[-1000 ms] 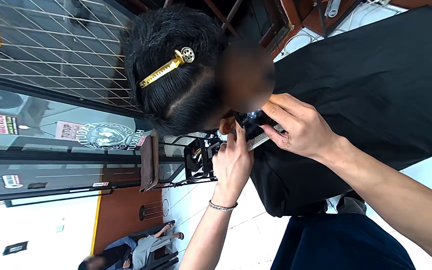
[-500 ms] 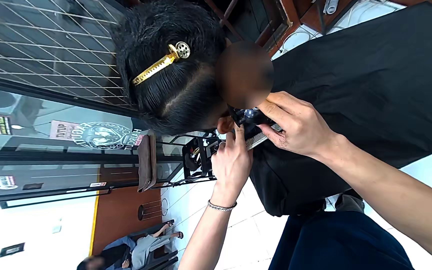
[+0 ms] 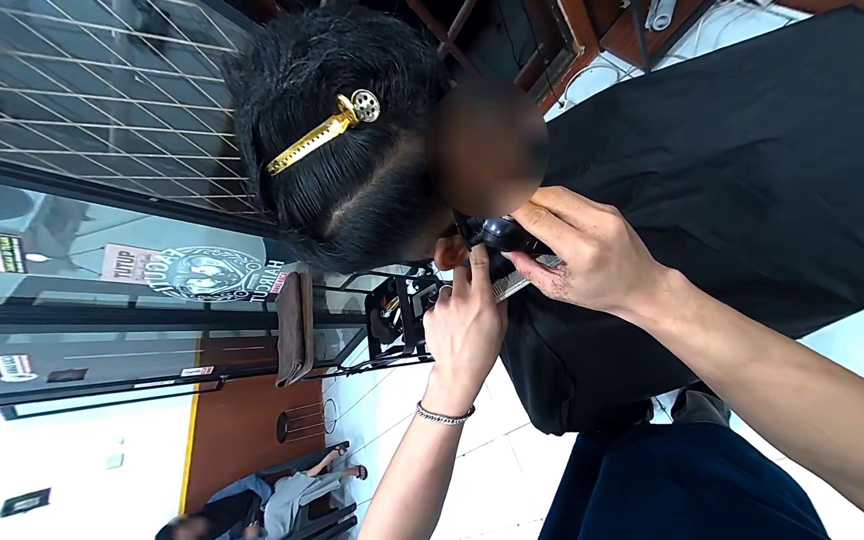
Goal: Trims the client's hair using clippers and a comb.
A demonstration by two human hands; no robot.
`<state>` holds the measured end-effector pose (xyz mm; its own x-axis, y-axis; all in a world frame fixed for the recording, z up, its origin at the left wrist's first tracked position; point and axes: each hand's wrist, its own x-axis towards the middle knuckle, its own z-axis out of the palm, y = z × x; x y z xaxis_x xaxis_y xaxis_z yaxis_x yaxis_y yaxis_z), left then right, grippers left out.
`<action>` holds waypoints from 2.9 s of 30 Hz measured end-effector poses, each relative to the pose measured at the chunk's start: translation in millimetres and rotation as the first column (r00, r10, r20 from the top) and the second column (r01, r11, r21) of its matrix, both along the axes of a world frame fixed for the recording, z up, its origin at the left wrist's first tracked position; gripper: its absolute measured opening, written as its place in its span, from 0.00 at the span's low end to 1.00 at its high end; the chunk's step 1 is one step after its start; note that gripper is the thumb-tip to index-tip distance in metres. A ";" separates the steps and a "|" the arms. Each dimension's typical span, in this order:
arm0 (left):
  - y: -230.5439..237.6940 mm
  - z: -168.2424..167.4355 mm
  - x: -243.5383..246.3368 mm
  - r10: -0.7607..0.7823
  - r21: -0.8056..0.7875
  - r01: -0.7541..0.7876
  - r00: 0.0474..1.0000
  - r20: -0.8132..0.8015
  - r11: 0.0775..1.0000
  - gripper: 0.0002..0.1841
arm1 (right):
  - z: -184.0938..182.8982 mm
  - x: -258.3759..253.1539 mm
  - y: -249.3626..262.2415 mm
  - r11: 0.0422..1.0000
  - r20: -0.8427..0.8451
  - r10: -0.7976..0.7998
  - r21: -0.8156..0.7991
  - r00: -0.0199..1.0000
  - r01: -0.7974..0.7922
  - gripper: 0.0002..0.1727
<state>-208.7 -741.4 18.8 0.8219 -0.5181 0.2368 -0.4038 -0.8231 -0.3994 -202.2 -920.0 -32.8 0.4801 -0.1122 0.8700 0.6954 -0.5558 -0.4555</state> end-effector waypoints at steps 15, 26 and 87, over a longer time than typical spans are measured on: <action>-1.4 -0.3 -0.2 -0.016 -0.016 0.016 1.000 0.002 1.000 0.40 | 7.7 -0.6 -0.8 0.995 -0.053 -0.017 0.097 0.998 0.022 0.22; -2.3 1.2 -0.5 0.005 0.008 -0.005 1.000 -0.004 1.000 0.48 | 8.1 -2.2 -1.0 0.979 -0.105 -0.056 0.190 0.993 0.075 0.23; -12.8 5.5 -2.3 -0.025 -0.037 0.025 1.000 0.001 0.999 0.50 | 25.3 27.5 -54.0 0.503 -0.198 0.849 0.588 0.490 -0.634 0.09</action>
